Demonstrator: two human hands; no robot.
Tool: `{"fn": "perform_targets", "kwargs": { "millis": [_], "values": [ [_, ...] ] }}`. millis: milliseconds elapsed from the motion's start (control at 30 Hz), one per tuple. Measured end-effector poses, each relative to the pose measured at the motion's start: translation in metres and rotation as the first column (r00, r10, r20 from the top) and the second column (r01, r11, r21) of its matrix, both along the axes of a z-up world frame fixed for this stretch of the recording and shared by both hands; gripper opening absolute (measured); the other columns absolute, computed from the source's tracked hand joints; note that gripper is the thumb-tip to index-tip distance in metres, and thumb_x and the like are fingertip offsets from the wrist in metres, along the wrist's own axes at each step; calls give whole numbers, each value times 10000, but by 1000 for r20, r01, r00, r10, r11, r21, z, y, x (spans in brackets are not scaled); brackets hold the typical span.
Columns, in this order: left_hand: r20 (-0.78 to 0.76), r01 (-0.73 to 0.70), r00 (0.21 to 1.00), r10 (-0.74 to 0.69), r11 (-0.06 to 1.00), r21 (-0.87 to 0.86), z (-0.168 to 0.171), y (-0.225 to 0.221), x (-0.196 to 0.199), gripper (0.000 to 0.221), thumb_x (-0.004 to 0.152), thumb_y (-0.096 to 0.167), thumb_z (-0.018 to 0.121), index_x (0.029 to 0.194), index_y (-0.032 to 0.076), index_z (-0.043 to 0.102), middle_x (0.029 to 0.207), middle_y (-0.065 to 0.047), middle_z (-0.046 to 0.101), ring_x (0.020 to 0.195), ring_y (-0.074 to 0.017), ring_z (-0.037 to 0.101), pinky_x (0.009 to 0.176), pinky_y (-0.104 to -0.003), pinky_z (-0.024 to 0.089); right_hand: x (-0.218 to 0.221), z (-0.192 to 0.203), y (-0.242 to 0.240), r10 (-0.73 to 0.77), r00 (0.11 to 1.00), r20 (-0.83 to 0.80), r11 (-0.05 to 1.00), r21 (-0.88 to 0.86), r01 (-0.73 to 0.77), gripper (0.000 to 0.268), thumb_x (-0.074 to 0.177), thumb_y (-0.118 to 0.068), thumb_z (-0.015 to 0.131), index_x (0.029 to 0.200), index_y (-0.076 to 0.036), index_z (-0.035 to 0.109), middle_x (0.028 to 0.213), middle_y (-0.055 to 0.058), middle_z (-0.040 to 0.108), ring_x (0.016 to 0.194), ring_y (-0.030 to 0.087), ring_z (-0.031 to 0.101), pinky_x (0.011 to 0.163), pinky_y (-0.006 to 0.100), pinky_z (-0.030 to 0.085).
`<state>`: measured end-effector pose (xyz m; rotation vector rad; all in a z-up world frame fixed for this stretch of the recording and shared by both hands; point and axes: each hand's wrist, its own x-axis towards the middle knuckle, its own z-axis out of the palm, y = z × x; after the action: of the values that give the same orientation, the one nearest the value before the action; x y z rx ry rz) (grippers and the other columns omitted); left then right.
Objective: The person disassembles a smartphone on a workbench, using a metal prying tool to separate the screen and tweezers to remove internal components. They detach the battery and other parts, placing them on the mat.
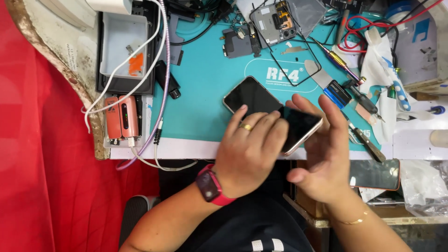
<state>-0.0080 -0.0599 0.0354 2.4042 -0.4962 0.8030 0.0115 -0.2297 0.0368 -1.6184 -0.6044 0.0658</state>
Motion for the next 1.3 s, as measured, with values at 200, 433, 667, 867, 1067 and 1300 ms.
{"fn": "perform_targets", "kwargs": {
  "millis": [200,433,667,867,1067,1300],
  "values": [
    [32,-150,988,148,986,78,3,-34,11,129,1025,123,517,1040,96,643,1025,-88,731,840,-234,638,1020,-470,527,4,-11,3,-199,977,76,980,22,198,812,980,-541,599,1564,-126,217,1493,284,500,1367,396,560,1180,525,503],
    [37,-49,998,47,996,68,5,-31,13,186,1021,241,622,1147,105,640,1071,-57,675,1016,-245,647,1081,-604,445,13,-15,-2,-359,910,-207,919,92,384,735,994,-654,500,1455,-99,362,1267,232,612,1149,345,668,1038,456,565],
    [-20,-115,992,122,859,-499,-16,-4,-24,730,1050,455,664,1574,132,270,1633,-198,330,1578,-430,374,1367,-626,384,25,1,-11,-20,578,-815,716,392,578,690,832,-573,656,1237,-15,658,1135,270,714,1074,519,696,994,601,569],
    [-134,169,770,-624,402,-900,-5,5,-10,314,991,401,709,1255,243,653,1325,9,649,1506,-257,531,1314,-421,458,4,-8,-1,474,460,-751,666,648,371,743,955,-573,607,1407,14,554,1274,212,631,1146,474,626,704,491,639],
    [-112,198,826,-553,471,-860,8,21,-8,147,967,246,735,1072,161,675,1089,-44,751,1046,-205,757,1204,-454,506,10,22,-11,-66,848,-526,996,-83,27,850,971,-634,299,1381,64,561,1248,196,716,1189,284,699,971,393,578],
    [-31,347,931,-365,905,-247,-13,42,0,220,955,-105,670,1043,89,724,1091,-28,745,1074,-274,706,1154,-618,391,9,9,-80,-158,868,471,386,-780,493,226,1027,-125,723,1194,28,723,1081,174,708,993,359,671,838,459,530]
  ]
}}
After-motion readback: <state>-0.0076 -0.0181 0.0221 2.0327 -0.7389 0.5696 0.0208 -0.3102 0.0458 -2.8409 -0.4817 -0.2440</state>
